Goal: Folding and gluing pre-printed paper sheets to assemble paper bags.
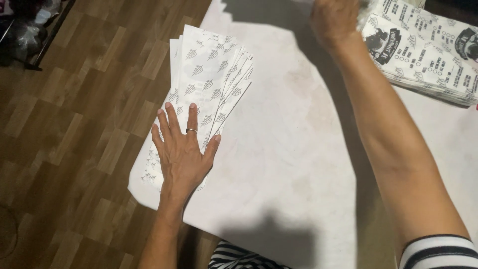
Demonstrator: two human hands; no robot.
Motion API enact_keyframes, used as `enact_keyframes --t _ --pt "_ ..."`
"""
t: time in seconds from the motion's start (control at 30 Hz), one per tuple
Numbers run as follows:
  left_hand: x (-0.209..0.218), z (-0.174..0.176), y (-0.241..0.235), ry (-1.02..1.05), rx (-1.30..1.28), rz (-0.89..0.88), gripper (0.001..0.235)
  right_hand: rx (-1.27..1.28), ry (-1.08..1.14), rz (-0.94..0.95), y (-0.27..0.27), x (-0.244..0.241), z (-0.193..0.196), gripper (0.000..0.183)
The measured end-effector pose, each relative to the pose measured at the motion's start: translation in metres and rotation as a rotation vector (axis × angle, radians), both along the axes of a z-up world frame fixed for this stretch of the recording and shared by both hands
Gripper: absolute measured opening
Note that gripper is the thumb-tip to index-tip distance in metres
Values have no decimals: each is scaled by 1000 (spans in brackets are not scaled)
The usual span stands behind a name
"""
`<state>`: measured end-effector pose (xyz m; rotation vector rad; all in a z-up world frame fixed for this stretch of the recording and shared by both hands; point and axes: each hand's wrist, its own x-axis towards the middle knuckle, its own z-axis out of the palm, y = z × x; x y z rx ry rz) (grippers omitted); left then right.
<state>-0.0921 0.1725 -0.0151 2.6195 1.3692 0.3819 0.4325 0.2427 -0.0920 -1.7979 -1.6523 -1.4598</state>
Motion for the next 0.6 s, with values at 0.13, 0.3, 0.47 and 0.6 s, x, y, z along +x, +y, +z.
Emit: enact_keyframes --t 0.13,0.3,0.47,0.6 --pt "0 0 1 7 0 1 79 -592 442 46 -16 -102 91 53" --pt "1 0 2 9 5 -2 79 -966 819 3 -22 -109 142 85" --pt "1 1 1 10 1 2 79 -1140 1035 -285 -28 -123 172 99" --pt "0 -1 1 15 30 -2 79 -1050 991 -164 -28 -109 159 96"
